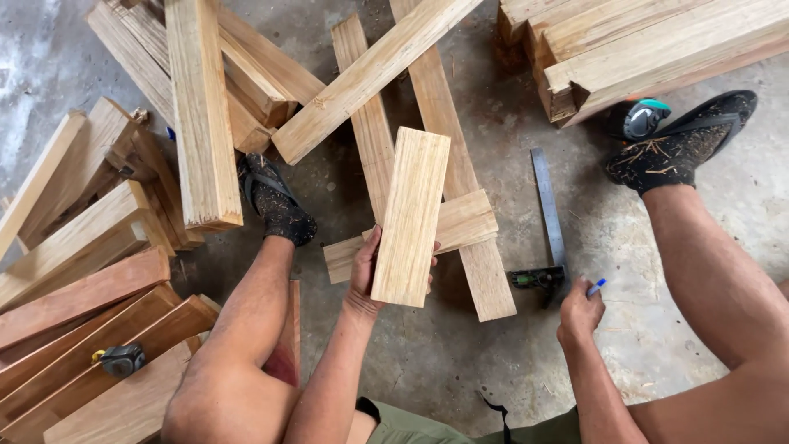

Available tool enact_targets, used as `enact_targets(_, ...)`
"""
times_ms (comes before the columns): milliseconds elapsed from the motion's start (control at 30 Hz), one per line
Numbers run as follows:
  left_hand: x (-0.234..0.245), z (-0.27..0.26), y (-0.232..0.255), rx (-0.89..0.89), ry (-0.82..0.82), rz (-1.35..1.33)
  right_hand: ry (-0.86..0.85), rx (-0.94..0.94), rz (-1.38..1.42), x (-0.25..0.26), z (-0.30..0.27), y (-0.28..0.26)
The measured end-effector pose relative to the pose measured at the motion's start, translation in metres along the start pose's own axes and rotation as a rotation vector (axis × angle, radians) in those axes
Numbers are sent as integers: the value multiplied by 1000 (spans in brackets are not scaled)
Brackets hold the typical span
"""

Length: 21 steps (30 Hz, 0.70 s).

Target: Marking measurements on wooden planks using a combination square and a pen.

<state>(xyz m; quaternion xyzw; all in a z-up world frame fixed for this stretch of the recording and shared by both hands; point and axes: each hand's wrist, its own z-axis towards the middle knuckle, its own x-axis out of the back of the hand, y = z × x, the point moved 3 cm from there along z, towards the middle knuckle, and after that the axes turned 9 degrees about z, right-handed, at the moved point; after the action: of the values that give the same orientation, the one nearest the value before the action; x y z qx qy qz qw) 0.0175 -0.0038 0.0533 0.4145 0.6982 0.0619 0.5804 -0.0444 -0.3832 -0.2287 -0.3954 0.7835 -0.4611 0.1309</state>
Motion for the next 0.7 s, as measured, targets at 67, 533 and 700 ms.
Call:
enact_targets(67, 5, 1, 5, -3, -6, 36, 11, 208, -65, 1, -8, -21)
enact_targets(533, 22, 19, 6, -339, 339, 2254, -666, 577, -130, -83, -210, -206)
enact_targets(700, 17, 12, -2, -421, 373, 2214, -820, 971, -210, -125, -235, -243)
